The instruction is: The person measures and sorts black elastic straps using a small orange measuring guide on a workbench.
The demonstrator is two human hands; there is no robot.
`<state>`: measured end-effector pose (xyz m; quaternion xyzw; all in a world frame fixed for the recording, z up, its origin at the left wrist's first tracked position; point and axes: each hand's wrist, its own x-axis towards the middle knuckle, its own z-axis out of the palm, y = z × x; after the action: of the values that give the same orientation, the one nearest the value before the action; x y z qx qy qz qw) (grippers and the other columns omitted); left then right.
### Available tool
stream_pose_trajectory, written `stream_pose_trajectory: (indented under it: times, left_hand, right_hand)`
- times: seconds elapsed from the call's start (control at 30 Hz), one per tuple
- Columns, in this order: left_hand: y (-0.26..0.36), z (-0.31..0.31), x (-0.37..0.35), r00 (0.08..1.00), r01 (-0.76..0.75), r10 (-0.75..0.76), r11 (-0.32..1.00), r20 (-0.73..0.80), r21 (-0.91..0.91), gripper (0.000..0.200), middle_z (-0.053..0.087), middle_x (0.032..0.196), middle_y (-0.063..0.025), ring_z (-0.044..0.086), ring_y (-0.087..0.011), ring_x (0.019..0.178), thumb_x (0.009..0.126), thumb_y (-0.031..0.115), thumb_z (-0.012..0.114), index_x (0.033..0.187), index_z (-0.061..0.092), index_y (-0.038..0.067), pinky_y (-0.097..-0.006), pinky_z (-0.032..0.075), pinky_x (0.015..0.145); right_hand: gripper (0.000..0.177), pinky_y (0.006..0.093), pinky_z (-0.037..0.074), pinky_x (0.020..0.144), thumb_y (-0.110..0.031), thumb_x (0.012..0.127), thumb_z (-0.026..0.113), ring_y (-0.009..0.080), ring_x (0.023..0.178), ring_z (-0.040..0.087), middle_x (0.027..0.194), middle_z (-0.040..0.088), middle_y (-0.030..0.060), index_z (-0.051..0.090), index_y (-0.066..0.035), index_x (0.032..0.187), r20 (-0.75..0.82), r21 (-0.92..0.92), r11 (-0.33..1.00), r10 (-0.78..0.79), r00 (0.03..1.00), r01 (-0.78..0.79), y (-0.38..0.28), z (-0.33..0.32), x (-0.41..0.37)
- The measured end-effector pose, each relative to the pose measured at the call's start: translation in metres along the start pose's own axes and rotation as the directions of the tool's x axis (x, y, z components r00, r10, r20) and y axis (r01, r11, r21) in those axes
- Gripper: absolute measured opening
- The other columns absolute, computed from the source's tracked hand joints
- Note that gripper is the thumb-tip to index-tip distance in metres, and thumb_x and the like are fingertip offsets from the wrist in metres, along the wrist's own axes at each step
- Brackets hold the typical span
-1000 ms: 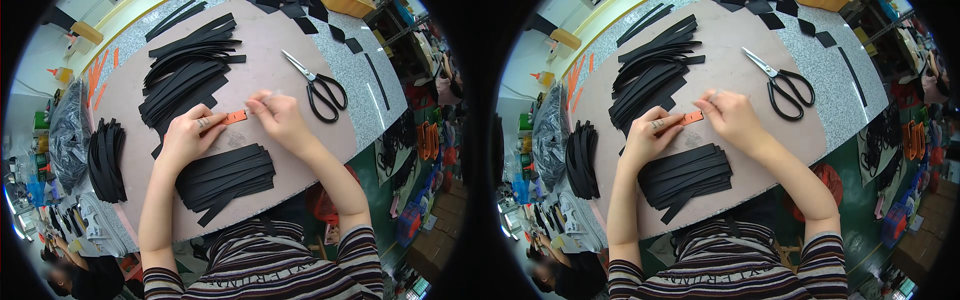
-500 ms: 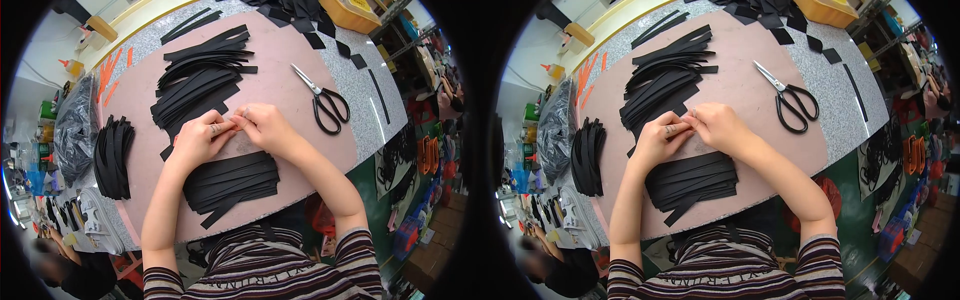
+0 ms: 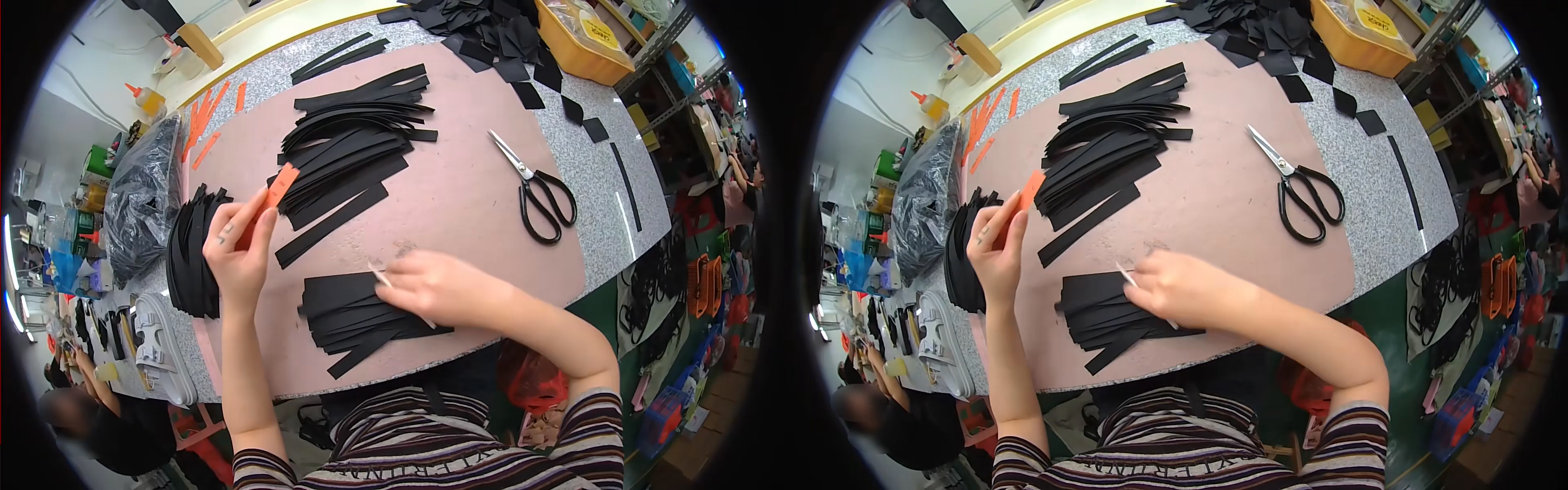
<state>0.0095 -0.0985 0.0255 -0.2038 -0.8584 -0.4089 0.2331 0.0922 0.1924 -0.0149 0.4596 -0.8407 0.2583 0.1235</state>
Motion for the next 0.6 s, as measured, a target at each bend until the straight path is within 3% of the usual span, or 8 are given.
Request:
stream_pose_trajectory:
  times: [0.03,0.13,0.23,0.37,0.43,0.5,0.57,0.6]
  left_hand:
    - [-0.002,-0.002,-0.002,1.000,0.019,-0.019,1.000,0.003,-0.015,0.029,0.063,0.094,-0.0019,0.057,-0.0061,0.079,0.093,-0.001,0.075,0.122,0.076,0.002,-0.0212,0.045,0.067]
    - [-0.001,0.003,-0.009,0.997,0.068,-0.066,0.996,0.029,-0.060,0.030,0.062,0.096,-0.0019,0.056,-0.0062,0.079,0.093,-0.002,0.074,0.123,0.076,0.001,-0.0199,0.044,0.067]
    - [0.013,0.025,-0.006,1.000,-0.013,0.013,1.000,0.000,-0.024,0.030,0.066,0.087,-0.0019,0.056,-0.0072,0.068,0.088,0.003,0.082,0.117,0.080,0.007,-0.0226,0.043,0.056]
    - [0.025,0.027,-0.002,0.991,-0.137,0.137,0.991,0.006,0.007,0.032,0.066,0.083,-0.0040,0.057,-0.0121,0.064,0.085,0.002,0.083,0.116,0.080,0.008,-0.0261,0.045,0.056]
    - [0.026,0.026,-0.006,0.993,-0.077,0.078,0.997,0.092,-0.024,0.032,0.067,0.084,-0.0045,0.060,-0.0132,0.066,0.084,0.002,0.083,0.116,0.080,0.008,-0.0273,0.048,0.058]
    - [0.026,0.031,-0.011,0.968,-0.035,0.051,0.997,0.248,-0.067,0.029,0.069,0.086,-0.0062,0.065,-0.0162,0.069,0.085,0.006,0.083,0.114,0.080,0.009,-0.0300,0.053,0.061]
    - [0.027,0.050,-0.021,0.909,-0.043,0.068,0.997,0.411,-0.069,0.032,0.070,0.086,-0.0063,0.065,-0.0159,0.070,0.083,0.004,0.084,0.114,0.080,0.008,-0.0288,0.053,0.062]
    - [0.028,0.059,-0.022,0.893,-0.109,0.124,0.992,0.432,-0.060,0.028,0.070,0.087,-0.0068,0.067,-0.0196,0.070,0.083,0.007,0.084,0.111,0.081,0.008,-0.0310,0.056,0.065]
  right_hand:
    - [0.032,0.0405,0.055,0.095,-0.005,0.085,0.064,0.0292,0.109,0.068,0.113,0.072,0.0149,0.069,-0.001,0.117,0.044,0.067,0.998,0.012,0.999,-0.014,-0.006,-0.001,-0.004]
    - [0.030,0.0417,0.055,0.088,-0.004,0.084,0.064,0.0314,0.102,0.068,0.101,0.071,0.0140,0.070,-0.001,0.112,-0.129,0.147,0.981,0.143,0.981,-0.124,0.023,0.000,0.007]
    - [0.040,0.0504,0.037,0.117,-0.004,0.083,0.064,0.0331,0.138,0.052,0.129,0.067,0.0138,0.066,-0.005,0.123,-0.158,-0.155,0.970,0.163,0.974,-0.188,0.061,0.007,0.028]
    - [0.041,0.0557,0.023,0.125,-0.003,0.086,0.062,0.0321,0.146,0.044,0.139,0.064,0.0117,0.064,-0.006,0.127,0.012,-0.135,0.965,0.230,0.973,-0.226,0.053,-0.001,0.016]
    - [0.040,0.0575,0.021,0.126,-0.003,0.089,0.060,0.0314,0.147,0.044,0.140,0.064,0.0123,0.064,-0.007,0.128,0.037,-0.116,0.955,0.279,0.959,-0.274,0.038,-0.005,-0.003]
    - [0.035,0.0498,0.035,0.119,-0.006,0.094,0.061,0.0326,0.139,0.052,0.135,0.065,0.0153,0.065,-0.006,0.129,-0.131,0.059,0.918,0.398,0.908,-0.393,0.037,-0.009,-0.008]
    - [0.035,0.0445,0.044,0.111,-0.009,0.096,0.062,0.0339,0.130,0.059,0.129,0.068,0.0173,0.064,-0.004,0.131,-0.326,0.259,0.832,0.554,0.766,-0.491,0.046,-0.011,-0.010]
    - [0.028,0.0397,0.052,0.093,-0.011,0.096,0.067,0.0348,0.108,0.068,0.117,0.072,0.0177,0.070,-0.001,0.122,-0.403,0.370,0.802,0.593,0.697,-0.469,0.047,-0.020,-0.002]
